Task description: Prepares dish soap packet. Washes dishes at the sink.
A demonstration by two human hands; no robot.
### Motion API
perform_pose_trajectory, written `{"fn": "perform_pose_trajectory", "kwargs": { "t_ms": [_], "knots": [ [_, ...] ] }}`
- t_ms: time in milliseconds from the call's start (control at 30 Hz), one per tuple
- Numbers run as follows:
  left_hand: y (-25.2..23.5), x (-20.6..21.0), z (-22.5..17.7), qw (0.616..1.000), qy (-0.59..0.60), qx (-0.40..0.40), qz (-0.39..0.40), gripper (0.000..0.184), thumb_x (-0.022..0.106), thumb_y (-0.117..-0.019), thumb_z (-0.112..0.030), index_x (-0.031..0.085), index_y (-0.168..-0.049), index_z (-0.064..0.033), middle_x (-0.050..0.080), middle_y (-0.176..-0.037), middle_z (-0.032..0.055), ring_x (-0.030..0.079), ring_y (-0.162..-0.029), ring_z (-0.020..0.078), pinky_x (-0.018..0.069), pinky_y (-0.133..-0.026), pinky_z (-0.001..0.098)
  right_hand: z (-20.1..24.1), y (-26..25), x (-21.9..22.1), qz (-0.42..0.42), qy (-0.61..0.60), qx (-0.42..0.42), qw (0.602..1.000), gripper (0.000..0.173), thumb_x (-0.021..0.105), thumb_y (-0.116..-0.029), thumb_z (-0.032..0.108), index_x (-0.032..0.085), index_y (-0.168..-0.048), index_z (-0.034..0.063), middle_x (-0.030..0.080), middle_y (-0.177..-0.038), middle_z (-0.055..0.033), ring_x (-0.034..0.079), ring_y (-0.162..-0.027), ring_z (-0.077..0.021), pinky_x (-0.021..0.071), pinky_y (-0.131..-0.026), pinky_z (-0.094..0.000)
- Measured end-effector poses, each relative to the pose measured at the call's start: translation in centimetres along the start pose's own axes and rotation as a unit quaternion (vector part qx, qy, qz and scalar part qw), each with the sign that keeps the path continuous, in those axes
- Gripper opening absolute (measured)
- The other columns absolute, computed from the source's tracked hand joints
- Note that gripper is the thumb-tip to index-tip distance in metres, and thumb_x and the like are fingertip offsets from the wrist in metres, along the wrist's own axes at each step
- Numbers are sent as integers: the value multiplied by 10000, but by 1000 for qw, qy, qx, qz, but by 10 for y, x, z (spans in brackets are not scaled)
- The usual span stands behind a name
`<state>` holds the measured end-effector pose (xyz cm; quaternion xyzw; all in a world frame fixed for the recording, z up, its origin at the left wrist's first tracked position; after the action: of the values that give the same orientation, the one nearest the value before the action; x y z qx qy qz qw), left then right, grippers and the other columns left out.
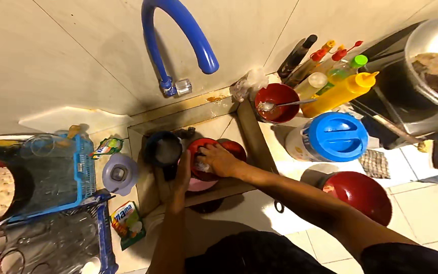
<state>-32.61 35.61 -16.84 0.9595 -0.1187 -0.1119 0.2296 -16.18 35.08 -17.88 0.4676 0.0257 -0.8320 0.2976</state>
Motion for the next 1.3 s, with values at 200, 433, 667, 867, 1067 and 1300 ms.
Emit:
{"fn": "perform_pose_trajectory", "kwargs": {
  "t_ms": [200, 433, 667, 867, 1067, 1300],
  "knots": [
    [1, 19, 15, 995, -1, 59, -80, 540, 270, -1130, -325, 401, -1497, 48, 534, -1415, 253, 549, -1284, 260, 457, -1084, 423, 22, 14, -6, -34, -278, 116, 953, 471, 606, -1025, 310, 585, -1409, 38, 597, -1395, -204, 570, -1303, -332, 432, -1126, -531],
    [0, 11, 5, 995, -22, 82, -60, 552, 282, -1122, -347, 418, -1492, 40, 491, -1480, 243, 478, -1382, 257, 382, -1164, 420, 1, 13, -10, -15, -60, 62, 996, 651, 786, -901, 262, 530, -1490, 157, 434, -1556, -205, 383, -1434, -454, 363, -1129, -657],
    [8, 41, 27, 993, -10, 105, -57, 532, 304, -1110, -286, 399, -1475, 90, 516, -1425, 277, 522, -1328, 250, 418, -1137, 385, 13, 1, 37, -114, -585, 289, 749, 473, 370, -1110, 429, 569, -1336, 64, 647, -1034, -119, 629, -837, -186, 544, -735, -360],
    [4, 11, 18, 998, -35, -31, 36, 606, 213, -1122, -444, 383, -1545, -45, 473, -1517, 188, 495, -1366, 238, 440, -1111, 442, 7, 2, 12, -62, -76, 11, 995, 365, 685, -908, 55, 708, -1269, 101, 603, -1376, -181, 506, -1333, -396, 390, -1102, -622],
    [-14, -16, -1, 996, -42, -61, 57, 598, 320, -1094, -520, 520, -1452, -84, 612, -1355, 147, 594, -1227, 222, 501, -1027, 446, -9, -1, 2, -27, 42, -66, 997, 349, 740, -923, 180, 709, -1268, 134, 598, -1397, -165, 505, -1341, -389, 363, -1140, -603],
    [-4, 38, 34, 976, -143, 147, -72, 572, 418, -1058, -370, 475, -1460, 32, 552, -1392, 262, 538, -1311, 318, 429, -1125, 467, 18, -1, 37, -115, -633, 279, 713, 363, 382, -1123, 282, 601, -1266, 31, 655, -1064, -112, 635, -948, -165, 540, -850, -338]
  ]
}}
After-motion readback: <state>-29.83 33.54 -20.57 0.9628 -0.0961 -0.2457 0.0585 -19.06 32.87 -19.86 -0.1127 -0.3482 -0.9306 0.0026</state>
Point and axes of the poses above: each hand's wrist, its own y-axis away from the middle knuckle, its own x-axis out of the palm, z = x × y, the point moved 2 cm from there along -y, towards the middle knuckle
